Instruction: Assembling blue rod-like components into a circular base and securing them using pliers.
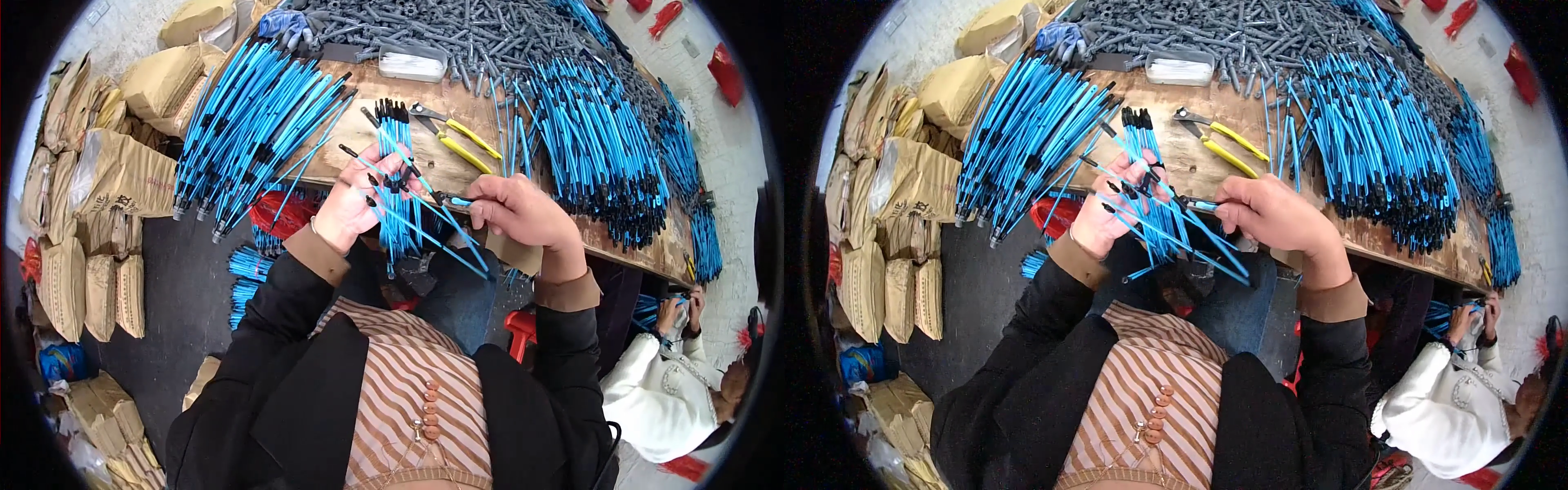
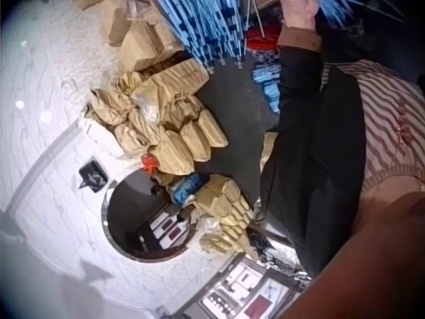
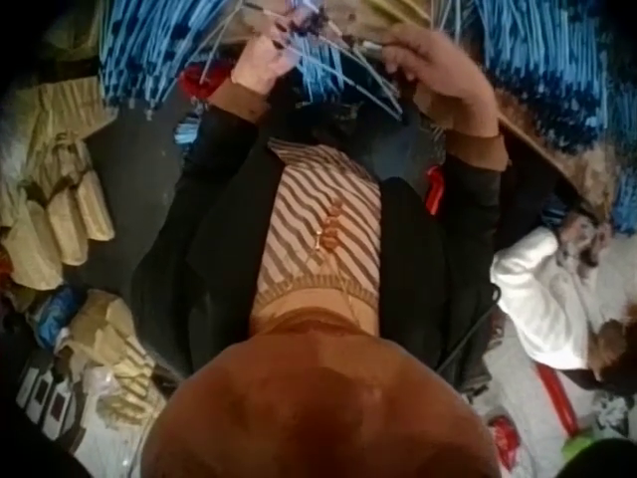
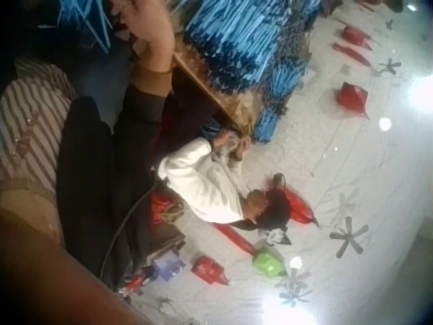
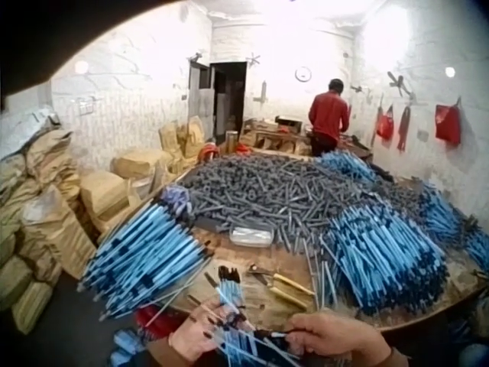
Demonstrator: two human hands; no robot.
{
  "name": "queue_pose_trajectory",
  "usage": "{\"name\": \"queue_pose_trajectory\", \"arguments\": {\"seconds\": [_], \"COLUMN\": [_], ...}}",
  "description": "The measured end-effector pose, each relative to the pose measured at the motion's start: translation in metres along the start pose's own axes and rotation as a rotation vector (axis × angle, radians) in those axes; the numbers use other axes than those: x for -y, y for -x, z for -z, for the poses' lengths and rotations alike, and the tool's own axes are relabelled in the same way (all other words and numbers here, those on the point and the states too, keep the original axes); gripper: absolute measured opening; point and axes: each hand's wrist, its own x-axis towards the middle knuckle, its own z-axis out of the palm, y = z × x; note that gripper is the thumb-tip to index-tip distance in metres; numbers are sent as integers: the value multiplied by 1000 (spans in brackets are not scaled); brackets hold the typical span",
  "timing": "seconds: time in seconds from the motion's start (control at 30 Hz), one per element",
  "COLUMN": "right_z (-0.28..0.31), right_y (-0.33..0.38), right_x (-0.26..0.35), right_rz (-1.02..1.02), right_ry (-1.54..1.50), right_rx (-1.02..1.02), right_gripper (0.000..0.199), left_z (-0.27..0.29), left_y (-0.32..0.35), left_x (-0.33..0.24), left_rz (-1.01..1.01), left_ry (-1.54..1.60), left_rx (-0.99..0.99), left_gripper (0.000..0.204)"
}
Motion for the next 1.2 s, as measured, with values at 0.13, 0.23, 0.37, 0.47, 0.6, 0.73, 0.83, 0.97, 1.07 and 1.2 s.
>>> {"name": "queue_pose_trajectory", "arguments": {"seconds": [0.13, 0.23, 0.37, 0.47, 0.6, 0.73, 0.83, 0.97, 1.07, 1.2], "right_z": [-15, -26, -47, -41, 1, 37, 44, 41, 35, 21], "right_y": [-2, -1, -5, -14, -43, -81, -93, -84, -62, -11], "right_x": [-13, -17, -31, -40, -78, -125, -128, -114, -78, -11], "right_rz": [-35, -107, -163, 136, -195, -506, -693, -440, 24, 102], "right_ry": [9, -86, -241, 198, 673, 977, 1039, 843, 649, -607], "right_rx": [-188, -238, -325, -336, -829, -882, -872, -1029, -1074, -679], "right_gripper": [8, 7, 8, 12, 18, 18, 18, 25, 26, 20], "left_z": [1, -7, -4, 7, -17, -14, -8, -1, 6, 15], "left_y": [3, 5, 2, 2, 14, 17, 18, 11, 10, 7], "left_x": [1, -3, 1, 3, 0, -5, -8, -10, -14, -17], "left_rz": [23, 65, 109, 28, -3, 10, 34, -34, -19, -10], "left_ry": [50, 90, 106, 33, -140, -239, -273, -165, -111, -42], "left_rx": [-14, -51, -7, 174, 20, 8, 35, -181, -172, -148], "left_gripper": [20, 21, 22, 22, 21, 20, 20, 20, 20, 21]}}
